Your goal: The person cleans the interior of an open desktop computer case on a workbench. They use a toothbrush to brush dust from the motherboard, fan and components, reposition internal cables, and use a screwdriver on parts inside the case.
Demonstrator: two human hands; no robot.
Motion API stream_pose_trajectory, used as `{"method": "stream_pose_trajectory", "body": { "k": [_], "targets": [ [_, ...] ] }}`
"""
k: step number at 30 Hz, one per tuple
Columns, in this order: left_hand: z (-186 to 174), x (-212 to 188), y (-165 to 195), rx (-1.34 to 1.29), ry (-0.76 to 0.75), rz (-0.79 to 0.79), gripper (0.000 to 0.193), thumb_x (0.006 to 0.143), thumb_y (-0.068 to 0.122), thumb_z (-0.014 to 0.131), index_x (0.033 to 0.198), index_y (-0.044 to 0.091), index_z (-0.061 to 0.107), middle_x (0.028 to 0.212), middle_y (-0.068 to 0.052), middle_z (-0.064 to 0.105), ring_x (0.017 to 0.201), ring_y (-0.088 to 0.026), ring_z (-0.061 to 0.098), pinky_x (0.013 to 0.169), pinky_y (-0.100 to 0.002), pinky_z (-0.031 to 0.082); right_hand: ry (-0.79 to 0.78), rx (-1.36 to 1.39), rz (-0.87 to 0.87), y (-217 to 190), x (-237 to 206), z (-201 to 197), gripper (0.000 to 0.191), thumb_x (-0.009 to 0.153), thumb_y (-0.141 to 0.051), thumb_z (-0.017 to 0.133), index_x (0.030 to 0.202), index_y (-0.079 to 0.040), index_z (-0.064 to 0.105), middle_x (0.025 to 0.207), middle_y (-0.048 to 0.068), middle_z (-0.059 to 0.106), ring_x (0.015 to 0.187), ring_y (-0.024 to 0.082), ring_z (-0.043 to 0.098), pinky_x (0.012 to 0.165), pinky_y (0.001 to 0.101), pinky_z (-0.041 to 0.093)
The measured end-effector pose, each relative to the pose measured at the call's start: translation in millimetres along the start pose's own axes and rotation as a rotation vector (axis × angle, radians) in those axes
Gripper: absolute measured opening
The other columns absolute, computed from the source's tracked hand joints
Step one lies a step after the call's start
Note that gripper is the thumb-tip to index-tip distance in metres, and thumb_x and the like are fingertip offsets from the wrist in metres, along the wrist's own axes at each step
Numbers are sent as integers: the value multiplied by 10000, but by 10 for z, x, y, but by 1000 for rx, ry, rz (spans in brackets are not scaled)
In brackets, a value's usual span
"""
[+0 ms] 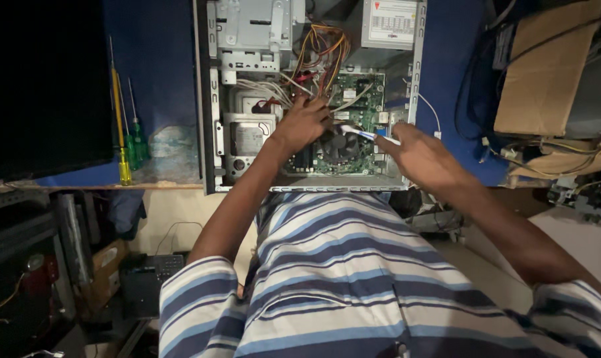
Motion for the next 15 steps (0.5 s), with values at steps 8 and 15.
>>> {"method": "stream_pose_trajectory", "body": {
  "k": [8,15],
  "targets": [
    [5,23,-20,-31,-12,4,227,862,170,612,1045,142,744,1235,-8,667,1347,-241,477,1009,-509,414,3,169,55,-74,111,-124,327,1042,-260,548,1184,21,635,1074,192,599,1025,363,623,892,474,501],
    [-35,8,-12,-11,26,-8,224,859,165,610,1033,157,752,1216,16,675,1344,-217,485,996,-472,417,99,-371,-375,-288,80,-12,227,872,-73,572,1071,-13,663,1100,176,646,1040,335,675,841,421,582]
  ]
}}
Point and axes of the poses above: each hand's wrist, its own x-axis towards the middle knuckle, its own z-axis out of the palm, y = z × x, the point moved 4 cm from there along x, towards the middle knuckle
